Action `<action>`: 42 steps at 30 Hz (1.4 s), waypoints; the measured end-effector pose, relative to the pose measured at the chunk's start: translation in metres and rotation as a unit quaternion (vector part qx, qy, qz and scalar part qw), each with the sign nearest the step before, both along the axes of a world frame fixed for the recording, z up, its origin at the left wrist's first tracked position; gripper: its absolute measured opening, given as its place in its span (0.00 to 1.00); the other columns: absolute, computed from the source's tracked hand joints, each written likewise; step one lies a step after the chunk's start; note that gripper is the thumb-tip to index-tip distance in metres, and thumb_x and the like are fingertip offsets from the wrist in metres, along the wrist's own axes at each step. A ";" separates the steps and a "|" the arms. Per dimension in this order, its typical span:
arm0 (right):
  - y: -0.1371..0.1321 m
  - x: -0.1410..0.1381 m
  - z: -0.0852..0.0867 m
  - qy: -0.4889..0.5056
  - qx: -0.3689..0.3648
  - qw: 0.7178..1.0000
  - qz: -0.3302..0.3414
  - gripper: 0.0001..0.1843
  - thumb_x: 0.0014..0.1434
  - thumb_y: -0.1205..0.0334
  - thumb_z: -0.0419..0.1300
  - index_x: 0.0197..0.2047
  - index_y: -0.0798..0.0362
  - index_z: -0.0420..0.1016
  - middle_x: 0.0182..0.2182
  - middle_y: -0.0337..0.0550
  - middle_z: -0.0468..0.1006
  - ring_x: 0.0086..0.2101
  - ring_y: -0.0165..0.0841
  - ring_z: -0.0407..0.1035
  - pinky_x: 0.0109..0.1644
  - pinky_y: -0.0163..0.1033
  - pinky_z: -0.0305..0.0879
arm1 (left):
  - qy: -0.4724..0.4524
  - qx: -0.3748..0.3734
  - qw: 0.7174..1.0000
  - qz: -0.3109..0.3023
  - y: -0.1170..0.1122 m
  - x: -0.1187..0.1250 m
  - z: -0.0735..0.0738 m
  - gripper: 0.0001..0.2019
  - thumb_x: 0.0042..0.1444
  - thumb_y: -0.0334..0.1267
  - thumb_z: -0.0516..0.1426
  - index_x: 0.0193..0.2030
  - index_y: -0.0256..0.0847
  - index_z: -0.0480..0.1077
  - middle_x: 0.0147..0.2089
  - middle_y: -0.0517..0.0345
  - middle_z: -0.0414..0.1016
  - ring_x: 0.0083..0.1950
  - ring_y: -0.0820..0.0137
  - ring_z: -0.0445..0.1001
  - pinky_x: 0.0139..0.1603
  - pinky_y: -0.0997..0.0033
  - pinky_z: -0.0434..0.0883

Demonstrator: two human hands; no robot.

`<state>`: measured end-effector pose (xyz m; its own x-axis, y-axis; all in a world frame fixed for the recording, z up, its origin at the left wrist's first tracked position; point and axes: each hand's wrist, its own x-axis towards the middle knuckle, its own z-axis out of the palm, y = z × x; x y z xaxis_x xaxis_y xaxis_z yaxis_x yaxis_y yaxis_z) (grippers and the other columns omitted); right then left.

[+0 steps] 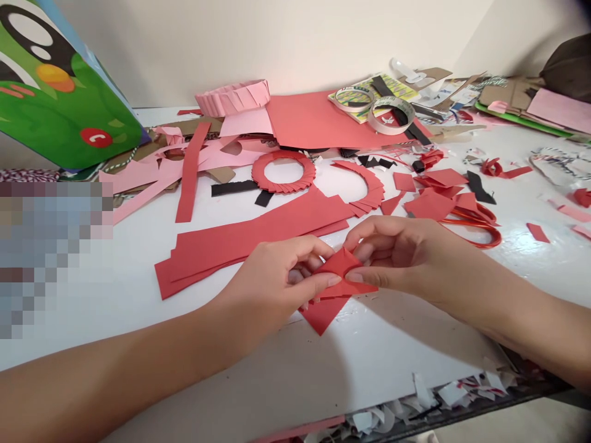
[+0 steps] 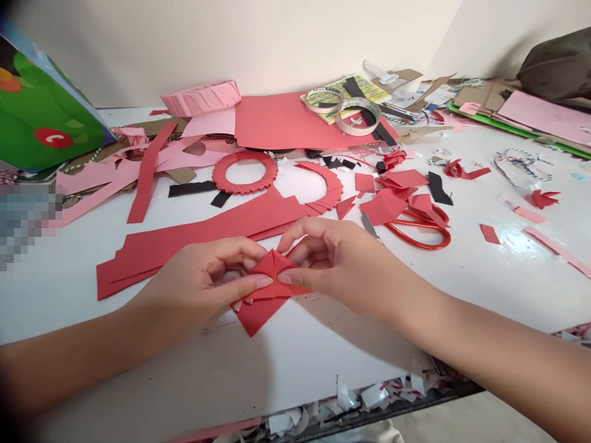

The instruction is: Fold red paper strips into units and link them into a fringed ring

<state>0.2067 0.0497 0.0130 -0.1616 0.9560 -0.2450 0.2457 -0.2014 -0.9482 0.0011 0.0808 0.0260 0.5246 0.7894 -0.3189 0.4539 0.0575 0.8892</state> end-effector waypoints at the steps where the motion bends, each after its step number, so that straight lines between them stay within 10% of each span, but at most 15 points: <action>1: 0.000 0.000 0.000 0.001 0.002 1.000 0.002 0.12 0.48 0.58 0.75 0.35 0.45 0.78 0.27 0.34 0.80 0.26 0.31 0.76 0.30 0.35 0.72 | 0.002 0.002 1.000 -0.002 0.000 0.000 0.000 0.02 0.61 0.37 0.63 0.40 0.43 0.77 0.31 0.67 0.75 0.26 0.78 0.67 0.28 0.79 0.65; 12: -0.001 -0.002 0.001 -0.012 0.022 1.000 0.010 0.10 0.50 0.61 0.72 0.36 0.47 0.78 0.27 0.36 0.81 0.27 0.31 0.77 0.30 0.33 0.73 | 0.016 0.005 0.999 -0.044 0.001 -0.001 -0.001 0.14 0.62 0.40 0.59 0.25 0.43 0.67 0.21 0.70 0.55 0.21 0.76 0.51 0.20 0.73 0.51; 42: -0.006 -0.005 0.004 -0.029 0.025 0.999 0.032 0.07 0.55 0.60 0.70 0.38 0.47 0.77 0.28 0.36 0.83 0.29 0.31 0.79 0.32 0.33 0.72 | 0.027 -0.007 0.998 -0.058 0.001 0.000 0.005 0.12 0.61 0.40 0.58 0.26 0.42 0.71 0.22 0.69 0.57 0.23 0.76 0.52 0.21 0.76 0.51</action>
